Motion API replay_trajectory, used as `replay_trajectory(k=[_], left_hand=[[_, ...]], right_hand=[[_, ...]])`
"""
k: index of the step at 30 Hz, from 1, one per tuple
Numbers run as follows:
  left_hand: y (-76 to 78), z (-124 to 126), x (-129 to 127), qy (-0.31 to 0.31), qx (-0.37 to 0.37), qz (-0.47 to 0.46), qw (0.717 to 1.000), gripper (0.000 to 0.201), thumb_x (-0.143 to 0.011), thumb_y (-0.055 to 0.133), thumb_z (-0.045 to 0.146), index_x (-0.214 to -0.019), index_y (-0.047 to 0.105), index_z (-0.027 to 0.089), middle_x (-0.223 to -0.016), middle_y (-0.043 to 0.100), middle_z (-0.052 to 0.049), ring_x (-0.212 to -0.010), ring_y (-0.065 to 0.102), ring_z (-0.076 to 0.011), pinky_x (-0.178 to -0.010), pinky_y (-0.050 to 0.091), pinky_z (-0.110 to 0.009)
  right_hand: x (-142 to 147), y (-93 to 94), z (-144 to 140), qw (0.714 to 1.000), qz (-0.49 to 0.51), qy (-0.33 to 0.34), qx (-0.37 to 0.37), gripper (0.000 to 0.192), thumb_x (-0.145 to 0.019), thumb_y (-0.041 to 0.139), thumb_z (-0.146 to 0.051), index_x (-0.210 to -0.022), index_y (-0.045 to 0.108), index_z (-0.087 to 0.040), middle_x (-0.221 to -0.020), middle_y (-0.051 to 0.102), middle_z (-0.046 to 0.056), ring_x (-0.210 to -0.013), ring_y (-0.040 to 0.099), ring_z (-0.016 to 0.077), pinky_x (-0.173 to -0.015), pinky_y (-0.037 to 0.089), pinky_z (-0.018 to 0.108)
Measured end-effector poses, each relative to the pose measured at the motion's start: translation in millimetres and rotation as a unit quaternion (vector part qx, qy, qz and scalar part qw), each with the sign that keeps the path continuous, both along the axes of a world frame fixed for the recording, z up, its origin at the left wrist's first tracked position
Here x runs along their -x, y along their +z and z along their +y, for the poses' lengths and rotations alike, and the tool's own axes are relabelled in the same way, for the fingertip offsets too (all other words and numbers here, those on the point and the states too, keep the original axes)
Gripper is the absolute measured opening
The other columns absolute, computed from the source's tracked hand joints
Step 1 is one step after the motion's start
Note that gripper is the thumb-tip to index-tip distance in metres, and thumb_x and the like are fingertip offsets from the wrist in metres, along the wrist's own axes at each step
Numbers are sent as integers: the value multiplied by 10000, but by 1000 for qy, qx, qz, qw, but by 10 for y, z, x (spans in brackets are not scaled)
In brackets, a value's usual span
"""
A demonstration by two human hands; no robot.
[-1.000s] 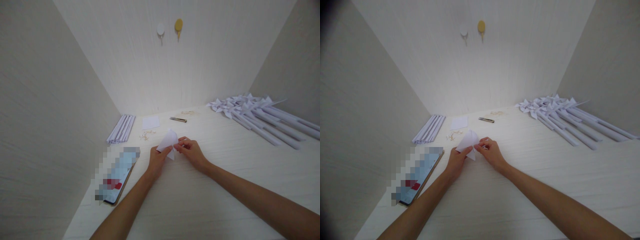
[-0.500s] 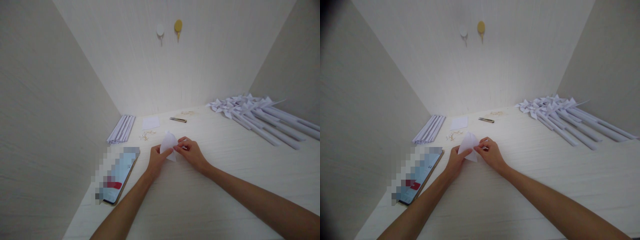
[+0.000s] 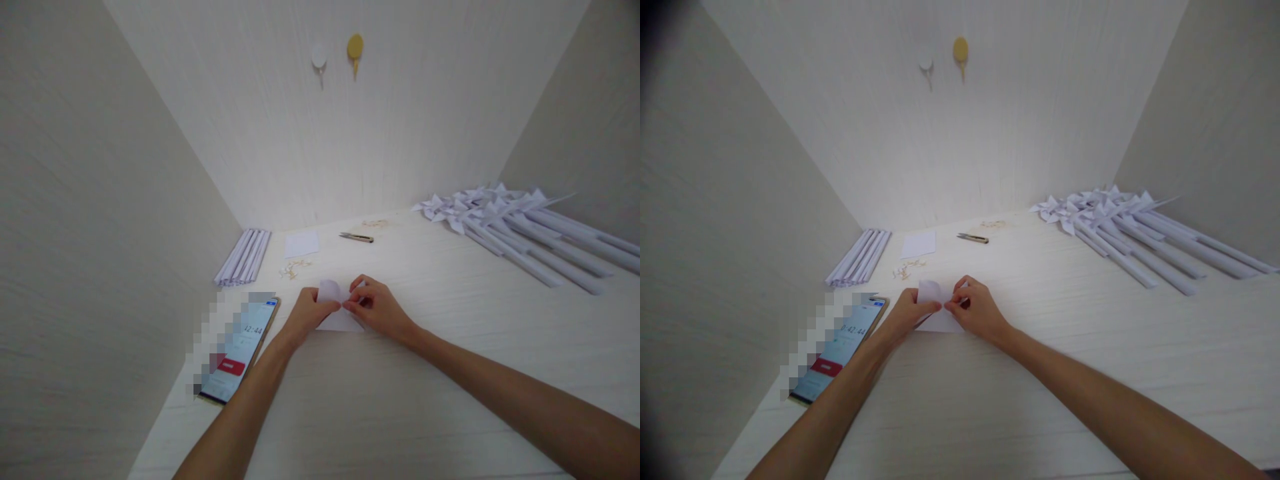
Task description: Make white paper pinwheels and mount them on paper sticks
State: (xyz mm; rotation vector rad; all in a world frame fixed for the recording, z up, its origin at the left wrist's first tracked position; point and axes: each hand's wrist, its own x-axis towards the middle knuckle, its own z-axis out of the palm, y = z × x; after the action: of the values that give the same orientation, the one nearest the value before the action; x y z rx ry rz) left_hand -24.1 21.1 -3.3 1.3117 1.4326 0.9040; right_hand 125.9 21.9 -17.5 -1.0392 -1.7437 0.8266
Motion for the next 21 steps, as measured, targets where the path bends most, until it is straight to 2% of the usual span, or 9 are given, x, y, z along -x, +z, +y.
replay_trajectory(k=[9,12,16,18,21], left_hand=[[63,-15,65,-70,-6,7,998,67,-537,610,190,-541,625,124,-468,546,-9,-424,446,-114,-406,293,-213],[32,-7,73,-48,-8,-24,999,71,-502,644,194,-529,633,130,-445,549,-9,-428,460,-126,-397,294,-213],[-21,14,53,10,-12,-44,999,109,-478,670,218,-511,624,125,-423,535,0,-440,472,-131,-401,298,-214],[-36,19,28,38,-18,-52,998,134,-490,669,237,-524,624,115,-438,541,0,-446,476,-126,-414,309,-214],[-47,10,-23,77,-28,-77,994,166,-520,654,264,-561,623,106,-477,562,-4,-453,483,-117,-435,331,-217]], right_hand=[[8,18,-21,998,-53,12,-17,189,-608,580,-67,-452,504,-141,-696,493,4,-469,411,42,-456,374,208],[8,6,-7,998,-53,5,-21,182,-610,584,-77,-462,504,-146,-690,492,5,-497,435,57,-471,389,214],[-1,-17,20,999,-16,-27,-13,113,-641,592,-146,-547,530,-156,-740,459,11,-552,470,78,-484,424,222],[-7,-19,10,997,5,-69,-45,52,-644,606,-174,-635,556,-162,-850,446,40,-647,500,108,-529,448,248],[-10,-11,-50,982,-6,-115,-148,108,-657,611,-187,-758,573,-183,-974,416,73,-793,493,162,-665,450,324]])
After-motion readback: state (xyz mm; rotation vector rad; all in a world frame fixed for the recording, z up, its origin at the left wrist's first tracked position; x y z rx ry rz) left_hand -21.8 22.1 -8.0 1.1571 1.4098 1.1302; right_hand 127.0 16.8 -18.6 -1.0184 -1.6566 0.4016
